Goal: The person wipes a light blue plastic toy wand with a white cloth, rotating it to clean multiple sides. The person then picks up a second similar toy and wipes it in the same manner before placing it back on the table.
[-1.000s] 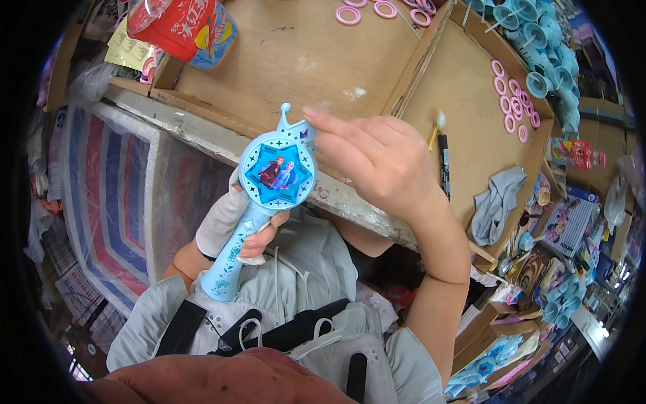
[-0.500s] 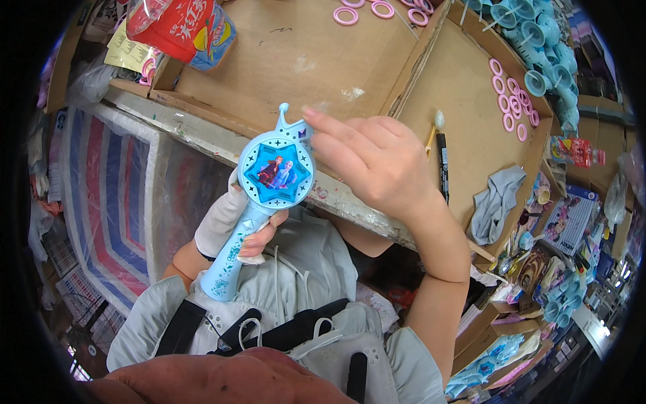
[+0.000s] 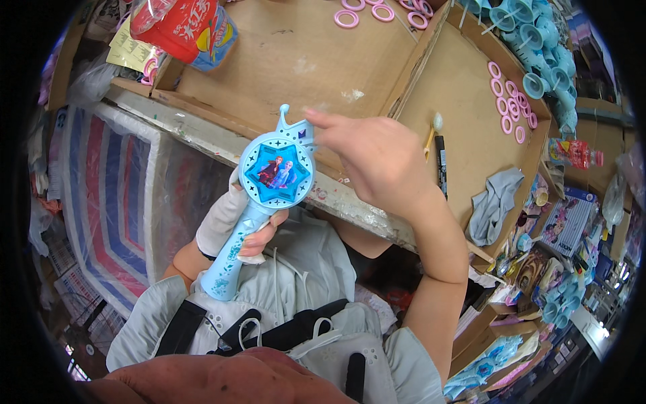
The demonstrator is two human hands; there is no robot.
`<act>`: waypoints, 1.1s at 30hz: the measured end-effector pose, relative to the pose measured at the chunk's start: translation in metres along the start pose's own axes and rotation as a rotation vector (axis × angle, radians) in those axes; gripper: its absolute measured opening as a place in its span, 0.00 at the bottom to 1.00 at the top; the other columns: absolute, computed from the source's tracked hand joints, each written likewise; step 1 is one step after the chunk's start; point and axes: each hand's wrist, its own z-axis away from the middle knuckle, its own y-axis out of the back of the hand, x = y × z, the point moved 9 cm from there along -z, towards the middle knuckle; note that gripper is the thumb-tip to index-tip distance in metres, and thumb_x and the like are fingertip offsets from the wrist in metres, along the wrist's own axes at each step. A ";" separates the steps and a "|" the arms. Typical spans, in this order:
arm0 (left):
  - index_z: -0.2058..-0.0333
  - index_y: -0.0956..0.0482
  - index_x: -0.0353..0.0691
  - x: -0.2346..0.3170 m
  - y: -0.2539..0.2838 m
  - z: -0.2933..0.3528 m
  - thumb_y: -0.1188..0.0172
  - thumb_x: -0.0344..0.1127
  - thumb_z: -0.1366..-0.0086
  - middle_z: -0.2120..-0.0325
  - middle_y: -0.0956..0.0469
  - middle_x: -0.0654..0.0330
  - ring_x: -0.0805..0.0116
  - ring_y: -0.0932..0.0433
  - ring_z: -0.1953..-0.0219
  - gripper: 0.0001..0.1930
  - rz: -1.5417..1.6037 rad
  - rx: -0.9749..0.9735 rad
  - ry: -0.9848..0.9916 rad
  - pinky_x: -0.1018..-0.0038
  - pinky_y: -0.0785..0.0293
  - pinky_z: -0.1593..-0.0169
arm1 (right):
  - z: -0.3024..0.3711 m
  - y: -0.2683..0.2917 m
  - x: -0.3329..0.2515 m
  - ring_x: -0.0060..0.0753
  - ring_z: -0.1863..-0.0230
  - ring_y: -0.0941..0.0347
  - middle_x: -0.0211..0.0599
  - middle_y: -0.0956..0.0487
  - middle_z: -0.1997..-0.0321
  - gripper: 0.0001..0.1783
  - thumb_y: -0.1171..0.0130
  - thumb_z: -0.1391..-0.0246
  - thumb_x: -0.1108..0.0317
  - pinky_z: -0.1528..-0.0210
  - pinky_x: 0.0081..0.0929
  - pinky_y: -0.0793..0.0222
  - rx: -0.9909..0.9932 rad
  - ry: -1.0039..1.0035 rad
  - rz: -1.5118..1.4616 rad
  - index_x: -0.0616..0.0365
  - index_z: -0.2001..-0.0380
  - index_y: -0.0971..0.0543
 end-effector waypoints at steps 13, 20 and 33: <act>0.49 0.34 0.37 0.005 -0.007 -0.002 0.47 0.62 0.38 0.67 0.30 0.56 0.74 0.34 0.84 0.33 -0.018 -0.006 -0.104 0.80 0.39 0.87 | 0.005 0.006 0.029 0.44 0.42 0.34 0.43 0.27 0.46 0.21 0.38 0.49 0.61 0.39 0.39 0.44 0.339 -0.262 -0.042 0.57 0.52 0.25; 0.52 0.36 0.50 0.011 -0.023 -0.002 0.44 0.54 0.36 0.72 0.28 0.59 0.77 0.30 0.87 0.21 -0.078 0.037 -0.218 0.82 0.38 0.88 | 0.002 -0.038 0.043 0.34 0.49 0.29 0.37 0.23 0.55 0.17 0.36 0.49 0.64 0.44 0.34 0.38 -0.060 -0.462 -0.518 0.59 0.57 0.24; 0.49 0.34 0.34 0.003 -0.031 -0.003 0.46 0.59 0.37 0.67 0.28 0.55 0.72 0.31 0.83 0.32 0.012 -0.267 -0.112 0.79 0.36 0.86 | 0.020 -0.001 0.106 0.25 0.86 0.29 0.32 0.26 0.88 0.13 0.42 0.42 0.61 0.79 0.24 0.33 0.132 -0.631 -0.183 0.58 0.76 0.20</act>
